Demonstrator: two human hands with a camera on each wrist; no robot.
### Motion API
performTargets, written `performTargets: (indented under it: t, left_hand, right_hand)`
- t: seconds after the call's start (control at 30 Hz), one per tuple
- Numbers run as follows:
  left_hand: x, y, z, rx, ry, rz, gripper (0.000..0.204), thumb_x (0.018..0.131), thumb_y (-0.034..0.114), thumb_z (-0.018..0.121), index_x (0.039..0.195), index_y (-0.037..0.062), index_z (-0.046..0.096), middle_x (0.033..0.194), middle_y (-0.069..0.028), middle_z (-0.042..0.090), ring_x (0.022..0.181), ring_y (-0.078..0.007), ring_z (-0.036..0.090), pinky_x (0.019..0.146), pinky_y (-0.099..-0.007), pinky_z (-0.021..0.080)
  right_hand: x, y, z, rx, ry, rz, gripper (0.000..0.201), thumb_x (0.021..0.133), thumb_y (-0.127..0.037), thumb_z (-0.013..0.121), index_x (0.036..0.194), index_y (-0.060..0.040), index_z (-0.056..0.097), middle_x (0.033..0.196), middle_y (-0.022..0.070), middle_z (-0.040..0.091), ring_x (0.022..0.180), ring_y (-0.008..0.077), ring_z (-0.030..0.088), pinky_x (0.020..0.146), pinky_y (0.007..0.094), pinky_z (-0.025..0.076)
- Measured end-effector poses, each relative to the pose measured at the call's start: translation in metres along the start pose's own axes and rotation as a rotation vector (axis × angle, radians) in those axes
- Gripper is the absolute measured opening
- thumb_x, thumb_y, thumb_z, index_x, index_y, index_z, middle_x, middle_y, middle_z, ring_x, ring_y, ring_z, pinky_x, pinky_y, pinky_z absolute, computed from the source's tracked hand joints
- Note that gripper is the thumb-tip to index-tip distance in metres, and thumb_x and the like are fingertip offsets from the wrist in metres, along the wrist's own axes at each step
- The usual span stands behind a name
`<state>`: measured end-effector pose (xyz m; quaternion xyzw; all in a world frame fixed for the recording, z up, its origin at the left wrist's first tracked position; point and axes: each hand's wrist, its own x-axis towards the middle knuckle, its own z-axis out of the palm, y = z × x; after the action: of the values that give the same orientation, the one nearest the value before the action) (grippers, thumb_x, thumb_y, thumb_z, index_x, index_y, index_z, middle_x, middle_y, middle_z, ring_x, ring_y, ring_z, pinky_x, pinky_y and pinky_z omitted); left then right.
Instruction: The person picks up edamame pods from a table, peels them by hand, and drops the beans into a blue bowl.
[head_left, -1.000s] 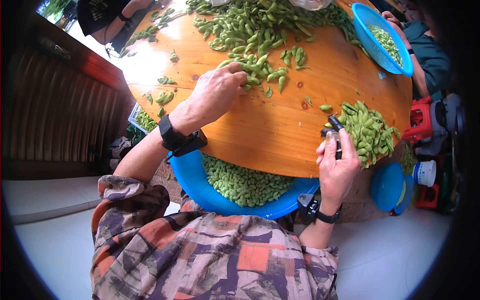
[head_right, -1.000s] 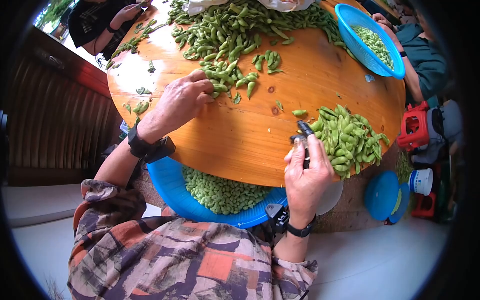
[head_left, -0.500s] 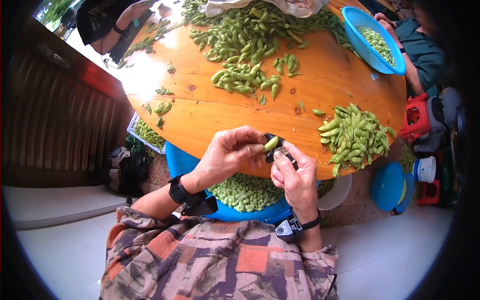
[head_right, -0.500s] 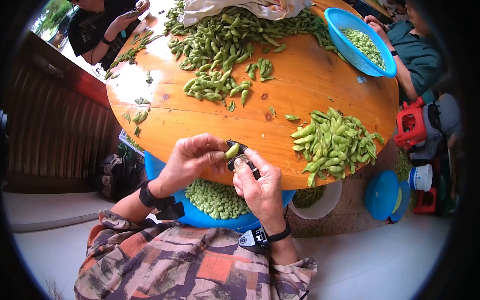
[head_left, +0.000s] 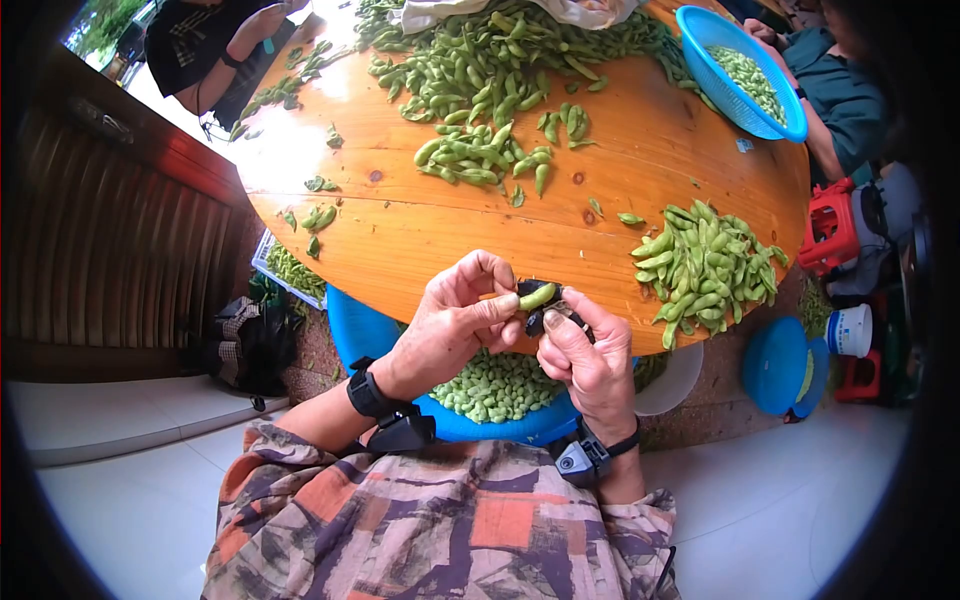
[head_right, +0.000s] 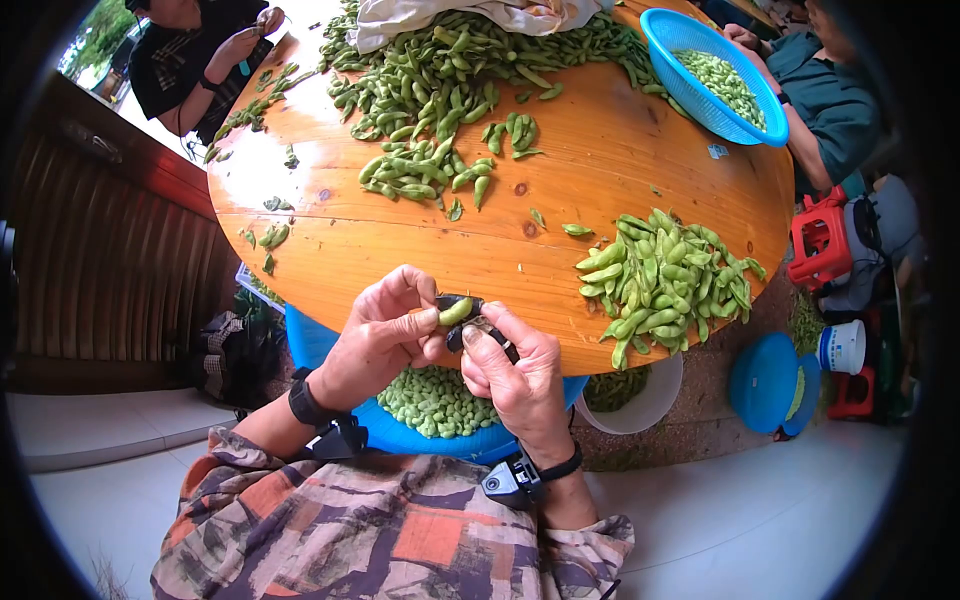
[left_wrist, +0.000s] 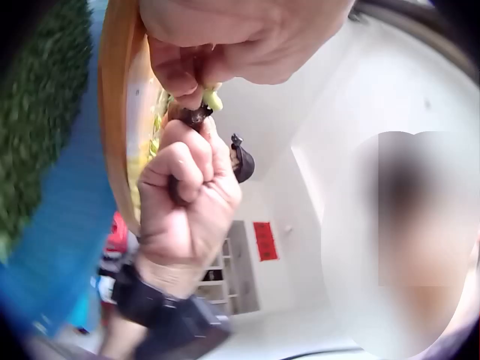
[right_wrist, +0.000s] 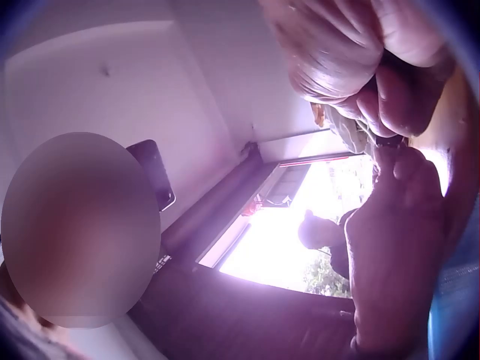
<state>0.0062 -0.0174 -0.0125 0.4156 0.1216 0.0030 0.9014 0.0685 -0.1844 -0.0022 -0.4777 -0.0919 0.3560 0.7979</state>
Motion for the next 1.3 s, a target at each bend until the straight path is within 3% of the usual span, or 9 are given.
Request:
performTargets:
  t: [0.3,0.43,0.53,0.67,0.73,0.9,1.0,1.1,1.3]
  left_hand:
    - [0.004,-0.001,0.005,-0.285,-0.201,-0.135,0.026,0.096,0.012,0.061,0.118,0.0039,0.051,0.095,-0.0071,0.064,0.065,-0.0114,0.056,0.054,-0.0212,0.042]
    - [0.006,0.012,0.008,0.311,-0.170,-0.104,0.029,0.099,0.016,0.058,0.124,0.0014,0.052,0.094,-0.0044,0.062,0.073,-0.0100,0.060,0.062,-0.0228,0.051]
    - [0.007,0.017,0.012,1.069,-0.108,0.161,0.024,0.100,0.010,0.056,0.120,-0.0008,0.056,0.078,-0.0012,0.060,0.076,-0.0078,0.061,0.060,-0.0243,0.051]
    - [0.005,0.013,0.011,0.979,-0.113,0.183,0.028,0.101,0.013,0.055,0.125,0.0003,0.056,0.072,0.0001,0.059,0.070,-0.0054,0.057,0.059,-0.0223,0.048]
    - [0.003,0.008,0.009,0.410,-0.096,-0.085,0.031,0.102,0.014,0.051,0.130,0.0001,0.055,0.076,0.0004,0.058,0.067,-0.0043,0.052,0.060,-0.0203,0.045]
    - [0.001,0.007,0.011,0.061,-0.058,-0.179,0.033,0.102,0.011,0.046,0.131,-0.0019,0.053,0.083,0.0005,0.054,0.070,-0.0050,0.048,0.064,-0.0189,0.042]
    - [-0.006,0.010,0.003,0.470,-0.401,-0.146,0.030,0.097,0.015,0.055,0.123,-0.0010,0.056,0.081,-0.0026,0.059,0.071,-0.0095,0.053,0.065,-0.0252,0.046]
    - [-0.009,0.049,0.001,1.033,-0.855,-0.006,0.022,0.092,0.009,0.065,0.113,0.0022,0.067,0.097,-0.0106,0.072,0.088,-0.0210,0.069,0.080,-0.0328,0.054]
    - [0.054,0.086,-0.033,1.683,0.063,0.733,0.018,0.084,-0.001,0.062,0.100,0.0012,0.068,0.085,-0.0141,0.062,0.076,-0.0347,0.063,0.067,-0.0410,0.051]
  right_hand:
    - [0.001,-0.012,-0.017,0.129,-0.113,0.101,0.024,0.096,-0.001,0.056,0.120,0.0016,0.060,0.077,0.0011,0.056,0.056,0.0045,0.042,0.046,0.0197,0.031]
    - [-0.002,-0.020,-0.001,-0.452,0.072,0.021,0.016,0.093,-0.001,0.057,0.108,0.0039,0.063,0.078,0.0006,0.058,0.058,0.0082,0.051,0.050,0.0223,0.038]
    - [-0.001,-0.017,0.009,-0.810,0.092,-0.251,0.018,0.085,0.003,0.060,0.102,0.0059,0.063,0.080,0.0147,0.059,0.066,0.0225,0.058,0.062,0.0323,0.046]
    - [0.001,-0.009,0.005,-0.794,0.126,-0.259,0.016,0.085,0.004,0.059,0.101,0.0060,0.063,0.080,0.0154,0.059,0.067,0.0246,0.060,0.061,0.0331,0.047]
    - [0.003,-0.004,0.010,-0.914,0.185,-0.362,0.015,0.085,0.004,0.059,0.099,0.0058,0.062,0.080,0.0161,0.058,0.068,0.0293,0.061,0.061,0.0356,0.047]
    - [0.004,0.004,0.026,-1.088,0.250,-0.687,0.015,0.084,0.005,0.057,0.098,0.0042,0.063,0.086,0.0154,0.058,0.071,0.0308,0.062,0.063,0.0365,0.050]
    - [0.003,-0.026,0.011,-1.153,0.349,-0.716,0.018,0.083,0.006,0.055,0.099,0.0053,0.063,0.086,0.0130,0.059,0.073,0.0263,0.063,0.065,0.0360,0.051]
    - [0.000,-0.053,-0.015,-1.561,0.613,-0.535,0.020,0.086,0.001,0.057,0.105,0.0059,0.062,0.088,0.0188,0.060,0.079,0.0367,0.063,0.068,0.0444,0.049]
    - [0.000,-0.047,-0.021,-1.617,0.673,-0.627,0.025,0.087,0.002,0.055,0.112,0.0049,0.060,0.094,0.0194,0.058,0.081,0.0376,0.062,0.068,0.0439,0.049]
